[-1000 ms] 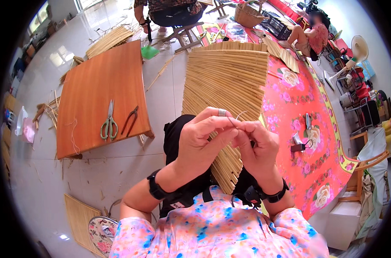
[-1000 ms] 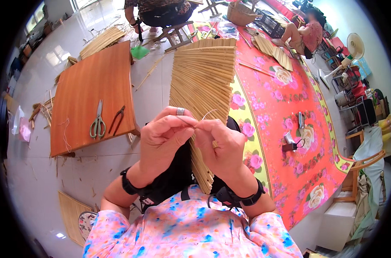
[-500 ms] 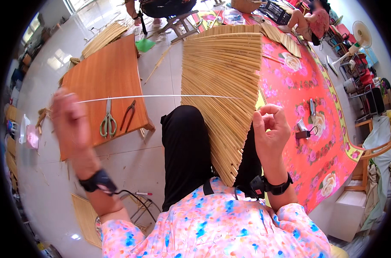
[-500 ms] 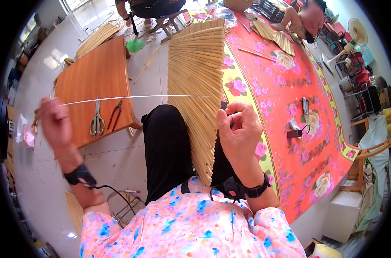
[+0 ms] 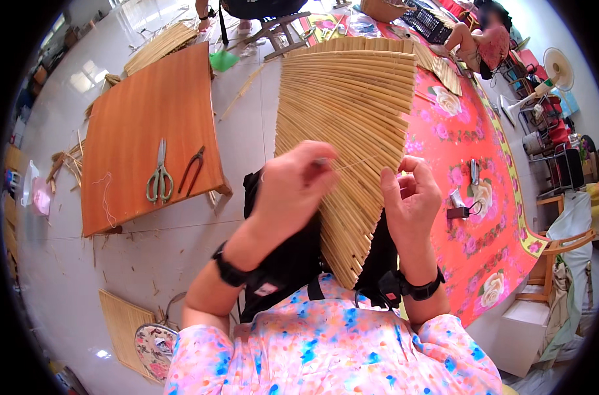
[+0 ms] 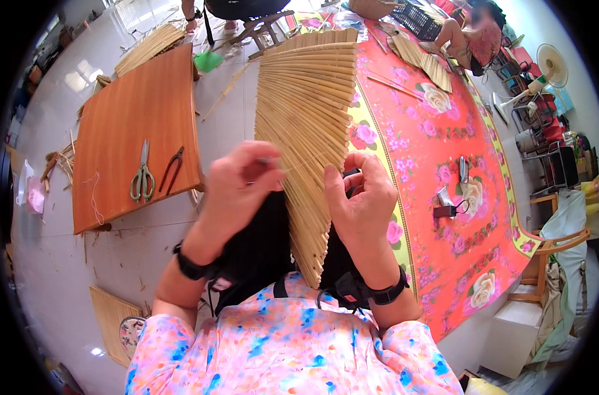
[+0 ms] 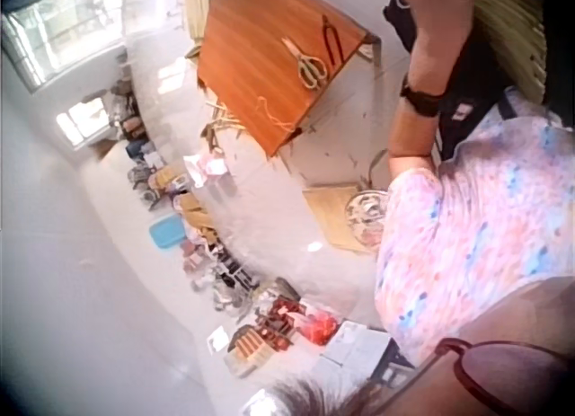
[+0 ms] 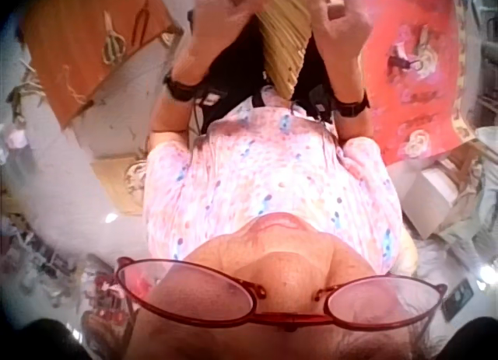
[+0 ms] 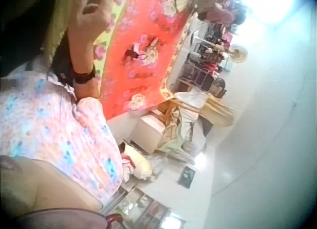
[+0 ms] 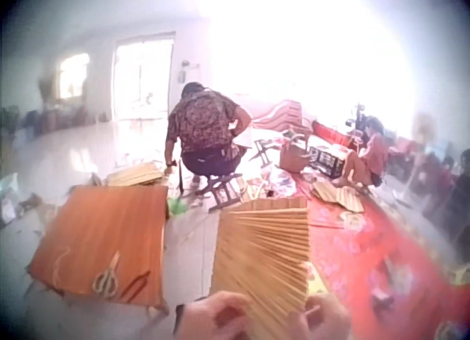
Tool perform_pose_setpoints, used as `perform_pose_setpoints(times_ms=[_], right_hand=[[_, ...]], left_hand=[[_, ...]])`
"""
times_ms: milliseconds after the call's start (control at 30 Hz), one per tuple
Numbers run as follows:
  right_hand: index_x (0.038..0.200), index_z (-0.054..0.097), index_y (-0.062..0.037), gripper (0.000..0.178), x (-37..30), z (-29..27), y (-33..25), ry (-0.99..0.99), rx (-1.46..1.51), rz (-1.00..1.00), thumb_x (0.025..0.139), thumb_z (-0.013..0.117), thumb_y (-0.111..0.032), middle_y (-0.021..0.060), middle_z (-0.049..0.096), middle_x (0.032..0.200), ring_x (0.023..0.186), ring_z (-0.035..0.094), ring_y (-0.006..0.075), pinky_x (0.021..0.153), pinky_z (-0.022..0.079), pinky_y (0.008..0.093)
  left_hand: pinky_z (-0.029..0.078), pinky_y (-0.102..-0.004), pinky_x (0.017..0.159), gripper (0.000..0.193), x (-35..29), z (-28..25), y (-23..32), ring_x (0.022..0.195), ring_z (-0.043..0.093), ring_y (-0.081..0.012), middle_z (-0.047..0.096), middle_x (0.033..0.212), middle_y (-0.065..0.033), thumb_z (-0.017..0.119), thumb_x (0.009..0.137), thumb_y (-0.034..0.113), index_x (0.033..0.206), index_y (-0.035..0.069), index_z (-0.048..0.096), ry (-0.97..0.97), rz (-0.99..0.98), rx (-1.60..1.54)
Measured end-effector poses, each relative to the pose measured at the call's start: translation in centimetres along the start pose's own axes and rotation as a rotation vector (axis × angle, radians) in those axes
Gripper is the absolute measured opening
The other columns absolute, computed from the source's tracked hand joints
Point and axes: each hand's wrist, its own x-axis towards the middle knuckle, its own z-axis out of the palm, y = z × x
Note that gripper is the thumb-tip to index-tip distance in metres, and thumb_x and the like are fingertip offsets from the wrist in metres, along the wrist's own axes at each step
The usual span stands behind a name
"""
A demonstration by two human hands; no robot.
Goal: The person assembles a bamboo fan by threading thin bamboo sticks together with white thread and a needle, using scissors to trim the thread.
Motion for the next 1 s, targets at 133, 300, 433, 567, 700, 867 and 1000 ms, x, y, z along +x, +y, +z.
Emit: perform_pose_setpoints(times_ms=[133, 300, 433, 567, 700, 867, 1000], right_hand=[[0.093, 0.063, 0.0008, 0.019, 0.1, 0.1, 0.0, 0.034, -0.047, -0.027, 0.082, 0.072, -0.012, 0.0046, 0.063, 0.078, 0.054, 0.057, 0.0078, 0.047, 0.041, 0.0222], [0.093, 0.063, 0.0015, 0.019, 0.1, -0.1, -0.3, 0.047, -0.033, 0.05, 0.082, 0.072, -0.011, 0.0036, 0.063, 0.076, 0.054, 0.057, 0.0064, 0.046, 0.041, 0.0211], [0.092, 0.064, 0.0022, 0.018, 0.3, -0.3, -1.3, 0.021, -0.131, 0.065, 0.082, 0.071, -0.011, 0.0029, 0.063, 0.075, 0.055, 0.057, 0.006, 0.047, 0.041, 0.0207], [0.092, 0.065, 0.0025, 0.017, 0.5, 0.0, -1.3, 0.012, -0.119, 0.064, 0.084, 0.07, -0.011, 0.0031, 0.064, 0.072, 0.055, 0.058, 0.0064, 0.047, 0.042, 0.0213], [0.095, 0.065, 0.0026, 0.02, 1.1, 0.3, -2.4, 0.006, -0.291, 0.007, 0.085, 0.07, -0.014, 0.0044, 0.063, 0.069, 0.053, 0.057, 0.0073, 0.048, 0.043, 0.0223], [0.093, 0.064, 0.0025, 0.019, 1.4, 0.8, -3.5, -0.02, -0.464, -0.067, 0.089, 0.068, -0.015, 0.0074, 0.057, 0.06, 0.047, 0.054, 0.009, 0.044, 0.041, 0.0259], [0.091, 0.061, 0.0027, 0.017, 1.2, 0.8, -3.6, -0.032, -0.545, -0.082, 0.091, 0.065, -0.014, 0.01, 0.051, 0.055, 0.042, 0.051, 0.0115, 0.04, 0.038, 0.0285]], left_hand=[[0.051, -0.0278, 0.06, 0.018, 1.7, 4.4, -1.2, 0.067, 0.064, -0.0172, 0.064, 0.079, -0.0101, 0.072, 0.082, 0.002, 0.098, -0.001, 0.064, 0.028, 0.17, 0.124], [0.048, -0.0342, 0.059, 0.011, 2.3, 2.4, -2.9, 0.066, 0.061, -0.0277, 0.06, 0.078, -0.0127, 0.069, 0.083, 0.003, 0.093, 0.0, 0.064, 0.144, 0.263, 0.32], [0.048, -0.0318, 0.059, 0.003, 2.3, -0.9, -2.2, 0.067, 0.062, -0.0232, 0.061, 0.084, -0.0112, 0.064, 0.086, 0.001, 0.088, 0.001, 0.063, 0.226, 0.278, 0.515], [0.052, -0.029, 0.067, 0.005, 2.7, -0.5, -2.7, 0.074, 0.064, -0.0175, 0.064, 0.088, -0.009, 0.058, 0.096, 0.009, 0.095, 0.004, 0.059, 0.13, 0.143, -0.13], [0.053, -0.0289, 0.072, 0.011, 3.7, 2.0, -1.3, 0.077, 0.063, -0.0171, 0.062, 0.086, -0.0062, 0.052, 0.102, 0.019, 0.103, 0.008, 0.054, -0.026, -0.22, -1.096], [0.05, -0.028, 0.067, 0.011, 4.8, 3.1, -2.5, 0.071, 0.059, -0.0162, 0.056, 0.078, -0.0035, 0.05, 0.103, 0.017, 0.103, 0.006, 0.053, -0.097, -0.137, -1.291], [0.05, -0.0281, 0.066, 0.01, 4.7, 2.1, -2.1, 0.066, 0.054, -0.0135, 0.053, 0.078, -0.0021, 0.051, 0.102, 0.012, 0.104, 0.003, 0.053, -0.08, -0.107, -1.111]])
